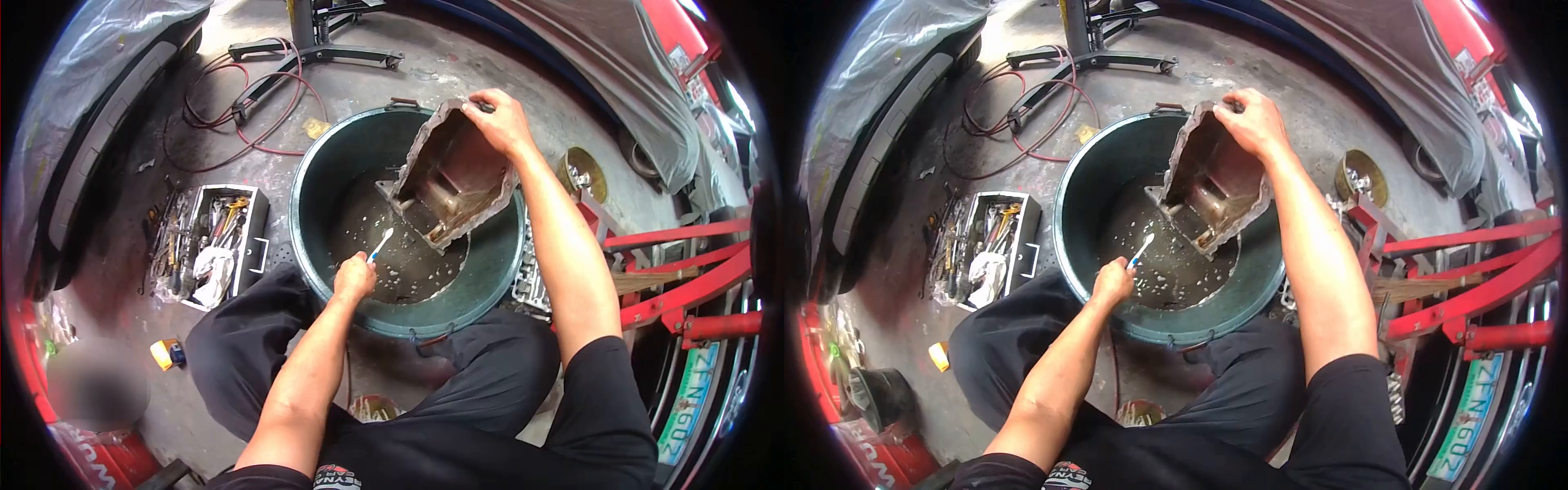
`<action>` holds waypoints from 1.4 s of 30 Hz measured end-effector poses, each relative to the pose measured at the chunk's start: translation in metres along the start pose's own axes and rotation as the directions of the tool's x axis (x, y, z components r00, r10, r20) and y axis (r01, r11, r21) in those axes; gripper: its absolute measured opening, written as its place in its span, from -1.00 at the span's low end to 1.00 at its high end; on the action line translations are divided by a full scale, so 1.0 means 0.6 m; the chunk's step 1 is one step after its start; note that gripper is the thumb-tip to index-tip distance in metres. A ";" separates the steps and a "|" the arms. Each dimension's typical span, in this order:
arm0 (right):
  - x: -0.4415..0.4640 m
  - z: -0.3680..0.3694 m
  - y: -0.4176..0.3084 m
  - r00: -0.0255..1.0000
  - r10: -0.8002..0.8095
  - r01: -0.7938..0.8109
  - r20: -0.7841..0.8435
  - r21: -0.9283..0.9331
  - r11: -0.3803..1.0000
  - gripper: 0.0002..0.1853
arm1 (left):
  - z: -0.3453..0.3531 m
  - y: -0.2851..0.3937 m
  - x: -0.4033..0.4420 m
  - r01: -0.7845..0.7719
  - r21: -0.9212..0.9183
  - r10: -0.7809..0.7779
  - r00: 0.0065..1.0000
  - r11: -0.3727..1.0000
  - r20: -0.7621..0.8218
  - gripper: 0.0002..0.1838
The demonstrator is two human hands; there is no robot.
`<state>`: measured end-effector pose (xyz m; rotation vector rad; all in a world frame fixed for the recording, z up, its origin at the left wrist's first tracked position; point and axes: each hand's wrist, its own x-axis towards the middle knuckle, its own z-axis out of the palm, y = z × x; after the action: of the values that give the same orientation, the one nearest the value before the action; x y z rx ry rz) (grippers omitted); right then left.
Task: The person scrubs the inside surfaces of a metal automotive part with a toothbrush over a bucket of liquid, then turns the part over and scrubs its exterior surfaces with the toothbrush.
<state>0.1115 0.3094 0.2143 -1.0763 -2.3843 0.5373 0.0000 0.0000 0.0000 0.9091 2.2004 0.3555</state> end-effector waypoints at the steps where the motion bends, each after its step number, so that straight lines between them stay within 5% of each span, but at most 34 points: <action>1: 0.008 0.003 -0.009 0.997 -0.064 0.061 -0.045 -0.079 0.995 -0.55 | -0.012 0.000 0.008 -0.016 -0.031 0.014 0.998 0.999 -0.058 -0.69; 5: -0.069 -0.015 -0.003 0.991 -0.125 0.108 -0.054 -0.238 0.965 -0.55 | 0.035 0.004 -0.057 0.008 -0.109 -0.016 0.998 0.994 -0.069 -0.69; 8: -0.080 0.013 0.053 0.978 -0.068 0.061 -0.195 -0.039 0.997 -0.48 | 0.021 -0.009 -0.021 0.021 -0.100 -0.027 0.998 0.995 -0.056 -0.67; 13: -0.120 -0.003 0.105 0.992 -0.039 0.056 -0.123 0.136 0.989 -0.32 | 0.088 -0.056 0.087 0.069 -0.159 -0.067 0.998 0.985 0.014 -0.69; 15: -0.129 -0.015 0.095 0.952 -0.185 0.186 -0.245 -0.021 0.982 -0.41 | 0.059 -0.041 0.126 0.062 -0.092 -0.063 0.998 0.994 -0.015 -0.69; 18: -0.183 -0.007 0.057 0.653 -0.573 0.491 -0.496 -0.299 0.818 -0.69 | -0.009 0.011 0.160 -0.004 0.150 0.011 0.999 0.989 -0.048 -0.70; 21: -0.298 0.096 0.056 0.792 -0.604 0.611 -0.093 0.084 0.787 -0.76 | -0.015 -0.016 0.257 -0.171 0.355 0.194 0.981 0.919 -0.030 -0.79; 23: -0.351 0.187 0.098 0.813 -0.439 0.409 0.384 0.163 0.898 -0.70 | -0.017 -0.029 0.322 -0.176 0.431 0.233 0.969 0.885 -0.083 -0.81; 26: -0.367 0.274 0.155 0.578 -0.008 -0.034 0.816 0.034 0.999 -0.61 | 0.037 -0.094 0.389 0.088 0.252 -0.011 0.956 0.964 -0.294 -0.73; 27: -0.359 0.296 0.169 0.582 -0.008 -0.046 0.813 0.042 0.998 -0.61 | 0.088 -0.120 0.384 0.200 0.103 -0.147 0.913 0.974 -0.382 -0.73; 28: -0.342 0.323 0.190 0.444 0.084 -0.043 0.892 -0.073 0.996 -0.61 | 0.155 -0.143 0.359 0.169 0.261 -0.019 0.868 0.950 -0.496 -0.71; 29: -0.334 0.352 0.211 0.284 0.181 -0.025 0.941 -0.182 0.983 -0.60 | 0.198 -0.092 0.306 0.387 0.145 -0.264 0.815 0.911 -0.515 -0.67; 30: -0.348 0.402 0.234 0.294 0.244 -0.128 0.924 -0.215 0.968 -0.61 | 0.272 -0.127 0.297 0.419 0.043 -0.360 0.824 0.907 -0.437 -0.63; 31: -0.367 0.455 0.260 0.300 0.307 -0.226 0.903 -0.246 0.943 -0.61 | 0.255 -0.030 0.241 0.505 -0.221 -0.545 0.816 0.834 -0.191 -0.62; 32: -0.395 0.490 0.273 0.382 0.339 -0.277 0.860 -0.243 0.930 -0.56 | 0.270 0.009 0.214 0.502 -0.724 -0.615 0.777 0.473 0.137 -0.64; 33: -0.424 0.520 0.286 0.407 0.326 -0.330 0.853 -0.195 0.924 -0.56 | 0.294 0.016 0.192 0.312 -0.814 -0.413 0.905 0.490 0.099 -0.71; 34: -0.447 0.546 0.298 0.419 0.282 -0.380 0.863 -0.116 0.918 -0.57 | 0.300 0.022 0.177 0.255 -0.830 -0.370 0.927 0.496 0.064 -0.73; 35: -0.461 0.567 0.312 0.440 0.237 -0.423 0.866 -0.033 0.905 -0.58 | 0.284 0.040 0.162 0.335 -0.898 -0.399 0.893 0.287 0.206 -0.70; 37: -0.451 0.581 0.311 0.563 0.196 -0.443 0.803 0.093 0.892 -0.59 | 0.232 0.080 0.130 0.325 -0.848 -0.321 0.926 0.418 0.197 -0.73; 39: -0.406 0.541 0.270 0.701 0.170 -0.363 0.692 0.141 0.921 -0.60 | 0.163 0.095 0.098 0.262 -0.609 -0.207 0.965 0.748 0.162 -0.69; 40: -0.367 0.472 0.226 0.739 0.153 -0.311 0.656 0.131 0.942 -0.68 | 0.132 0.090 0.089 0.189 -0.377 -0.191 0.981 0.907 0.033 -0.69; 42: -0.324 0.341 0.158 0.806 0.017 -0.059 0.592 0.051 0.997 -0.74 | 0.064 0.091 0.070 -0.119 -0.047 0.107 0.971 0.992 -0.215 -0.69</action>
<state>0.1665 0.1856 -0.0511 -1.0342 -2.8445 1.0994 0.0340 0.0675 -0.0222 1.0062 2.3218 0.5935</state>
